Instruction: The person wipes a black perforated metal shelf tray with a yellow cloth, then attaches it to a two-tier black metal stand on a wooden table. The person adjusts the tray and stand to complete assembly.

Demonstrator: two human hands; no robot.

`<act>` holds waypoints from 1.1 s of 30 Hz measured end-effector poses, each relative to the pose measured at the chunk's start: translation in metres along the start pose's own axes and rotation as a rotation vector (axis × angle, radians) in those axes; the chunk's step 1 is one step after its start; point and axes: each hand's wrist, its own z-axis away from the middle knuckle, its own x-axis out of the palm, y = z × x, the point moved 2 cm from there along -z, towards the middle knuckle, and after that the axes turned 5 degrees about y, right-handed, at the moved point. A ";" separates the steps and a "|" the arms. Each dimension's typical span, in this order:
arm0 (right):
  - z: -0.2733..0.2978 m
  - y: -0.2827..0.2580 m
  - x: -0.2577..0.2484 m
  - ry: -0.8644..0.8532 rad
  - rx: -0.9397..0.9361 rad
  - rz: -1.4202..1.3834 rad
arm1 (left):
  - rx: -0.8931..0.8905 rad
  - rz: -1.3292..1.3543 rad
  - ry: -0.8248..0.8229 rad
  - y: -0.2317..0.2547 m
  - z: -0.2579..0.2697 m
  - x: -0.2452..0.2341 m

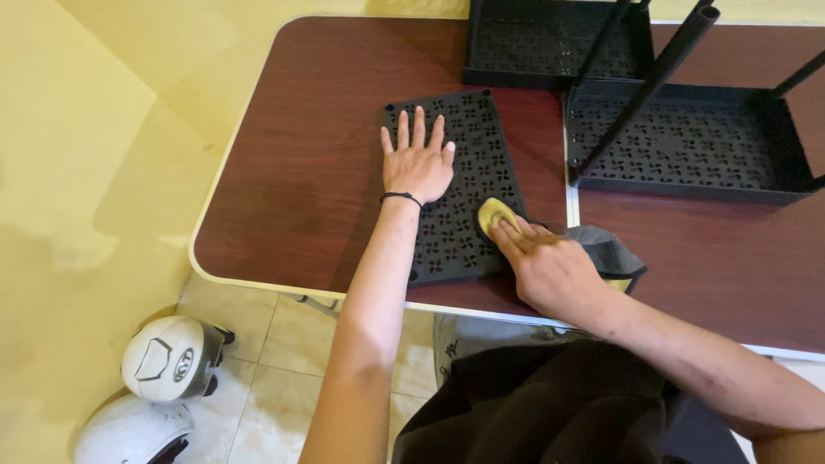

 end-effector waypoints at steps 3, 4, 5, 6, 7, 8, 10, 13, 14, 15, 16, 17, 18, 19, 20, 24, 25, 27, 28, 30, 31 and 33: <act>-0.015 0.029 0.025 -0.109 -0.011 -0.164 | 0.024 -0.014 -0.003 0.000 0.004 0.000; -0.025 0.042 0.037 -0.156 0.016 -0.194 | 0.041 -0.025 0.001 0.000 0.002 -0.001; -0.038 0.058 0.050 -0.203 0.043 -0.223 | 0.044 -0.014 0.006 0.000 0.000 -0.002; -0.055 0.075 0.067 -0.278 0.083 -0.170 | 0.047 -0.002 0.009 -0.001 0.002 0.000; -0.076 0.093 0.084 -0.353 0.123 -0.117 | 0.049 0.010 0.011 -0.001 0.003 0.001; -0.096 0.110 0.097 -0.362 0.164 -0.133 | 0.057 0.016 0.021 -0.001 0.003 0.002; -0.126 0.133 0.117 -0.367 0.214 -0.144 | 0.071 0.024 0.042 -0.004 0.005 0.001; -0.147 0.142 0.128 -0.327 0.193 -0.097 | 0.079 0.024 0.093 -0.003 0.007 -0.005; -0.143 0.138 0.124 -0.295 0.153 -0.061 | 0.066 0.025 0.101 -0.001 0.008 -0.008; -0.142 0.132 0.119 -0.263 0.112 -0.024 | 0.053 0.026 0.109 0.001 0.008 -0.012; -0.138 0.127 0.112 -0.339 0.188 -0.043 | 0.031 0.033 0.116 0.002 0.010 -0.014; -0.126 0.116 0.104 -0.413 0.265 -0.061 | -0.017 0.023 0.083 0.004 0.012 -0.017; -0.112 0.103 0.093 -0.486 0.338 -0.077 | -0.068 0.013 0.055 0.004 0.014 -0.020; -0.097 0.087 0.080 -0.500 0.330 -0.088 | -0.119 0.003 0.027 0.004 0.015 -0.024; -0.081 0.070 0.067 -0.510 0.325 -0.095 | -0.149 0.039 0.033 0.005 0.014 -0.029; -0.024 0.015 0.022 -0.256 0.005 -0.082 | -0.269 0.125 0.143 0.003 0.013 -0.027; -0.014 0.009 0.015 -0.265 -0.028 -0.087 | -0.298 0.133 0.195 0.001 0.011 -0.022; -0.002 0.002 0.006 -0.276 -0.093 -0.095 | -0.306 0.130 0.172 -0.003 0.005 -0.009; -0.001 0.003 0.003 -0.281 -0.118 -0.110 | -0.307 0.131 0.166 -0.005 0.001 -0.004; 0.000 0.007 0.002 -0.290 -0.166 -0.139 | -0.281 0.157 0.197 -0.009 -0.003 0.007; -0.001 0.012 0.003 -0.294 -0.179 -0.180 | -0.268 0.170 0.213 -0.011 -0.004 0.012; -0.007 0.027 0.013 -0.303 -0.199 -0.263 | -0.240 0.168 0.233 -0.015 -0.005 0.021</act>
